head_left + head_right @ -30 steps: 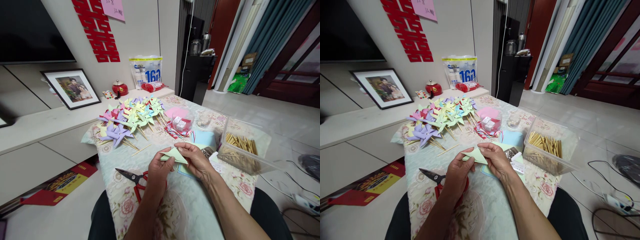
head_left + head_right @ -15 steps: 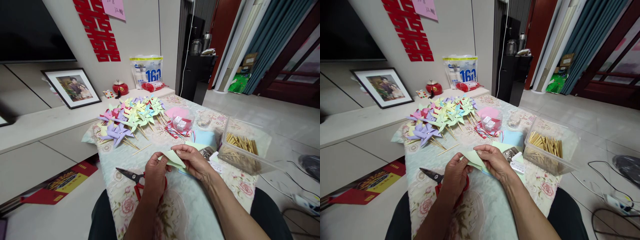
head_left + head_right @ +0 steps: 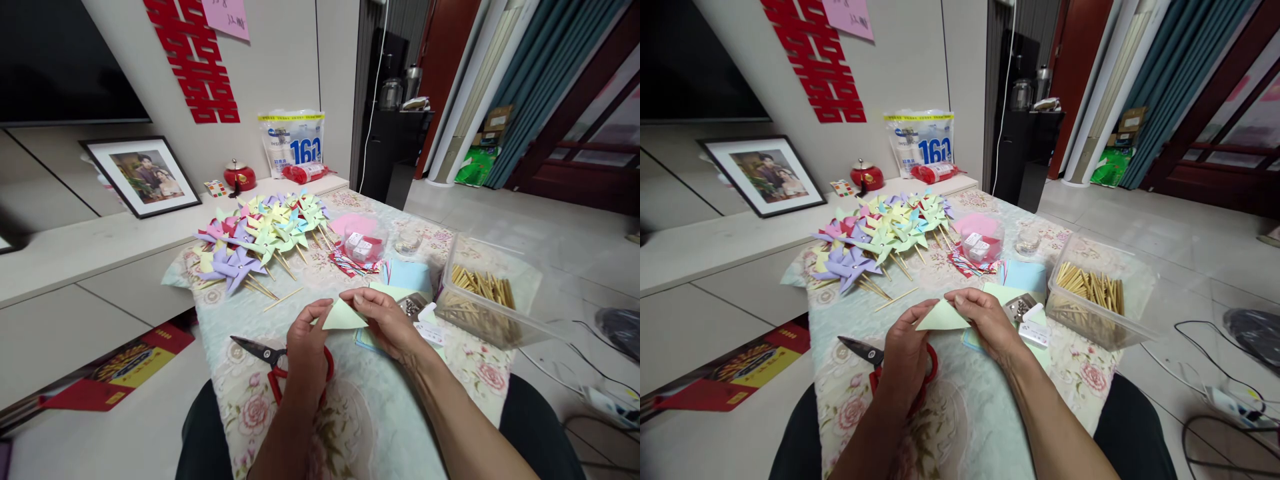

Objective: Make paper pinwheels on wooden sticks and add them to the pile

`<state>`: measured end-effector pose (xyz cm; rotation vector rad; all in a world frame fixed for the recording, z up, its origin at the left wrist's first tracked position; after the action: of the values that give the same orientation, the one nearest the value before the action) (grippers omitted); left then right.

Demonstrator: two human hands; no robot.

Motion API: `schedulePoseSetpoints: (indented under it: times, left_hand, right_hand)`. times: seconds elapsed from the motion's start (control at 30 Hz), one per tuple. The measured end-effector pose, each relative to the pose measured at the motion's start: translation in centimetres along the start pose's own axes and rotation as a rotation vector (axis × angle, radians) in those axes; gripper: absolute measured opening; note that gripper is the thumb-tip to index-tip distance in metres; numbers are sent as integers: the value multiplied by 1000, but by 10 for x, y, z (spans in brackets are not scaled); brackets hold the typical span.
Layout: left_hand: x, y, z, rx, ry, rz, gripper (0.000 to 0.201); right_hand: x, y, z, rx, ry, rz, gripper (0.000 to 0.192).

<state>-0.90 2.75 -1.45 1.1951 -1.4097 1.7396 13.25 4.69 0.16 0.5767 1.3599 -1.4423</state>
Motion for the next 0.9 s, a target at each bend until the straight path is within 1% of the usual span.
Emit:
schedulePoseSetpoints:
  times: [0.1, 0.17, 0.2, 0.27, 0.33, 0.4, 0.47, 0.6, 0.67, 0.73, 0.77, 0.83, 0.9]
  left_hand:
    - [8, 1, 2, 31, 57, 22, 9]
    - [16, 0, 4, 30, 68, 20, 8]
    - [21, -1, 4, 17, 67, 18, 9]
    - [30, -5, 6, -22, 55, 10, 12]
    - [37, -8, 8, -73, 53, -8, 14]
    - [37, -10, 9, -88, 52, -21, 11]
    - [31, -8, 8, -71, 52, -10, 9]
    - [9, -1, 5, -9, 26, -4, 40]
    - [2, 3, 3, 11, 28, -28, 50]
    - [-1, 5, 2, 22, 30, -67, 52]
    - [-1, 6, 2, 19, 29, -92, 53]
    - [1, 7, 1, 10, 14, -153, 52]
    - [4, 6, 1, 1, -14, -209, 46]
  right_hand:
    - [-2, -1, 3, -65, 113, 173, 44]
    - [-4, -4, 5, -73, 214, 351, 56]
    - [-6, -5, 6, -67, 272, 437, 58]
    - [-8, -9, 8, -51, 382, 567, 56]
    - [-9, -11, 8, -29, 437, 632, 51]
    - [-7, -10, 6, 12, 423, 627, 45]
    - [-5, -7, 4, 58, 358, 560, 38]
    - [-1, 1, -1, 64, 252, 409, 24]
    - [2, 5, -4, 66, 229, 374, 28]
    - [5, 9, -7, 91, 194, 335, 30]
    - [7, 10, -8, 105, 170, 308, 29]
    - [10, 9, -9, 121, 117, 229, 22]
    - [11, 6, -8, 114, 56, 128, 17]
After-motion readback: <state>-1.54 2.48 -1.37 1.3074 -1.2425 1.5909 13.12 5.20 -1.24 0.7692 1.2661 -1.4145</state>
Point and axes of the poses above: each hand's wrist, its own z-axis away from the middle knuckle, its own y-axis out of the back of the hand, x = y × z, the point moved 2 cm from there along -z, towards the middle knuckle, and after that the axes turned 7 degrees about -y, right-handed, at the moved point
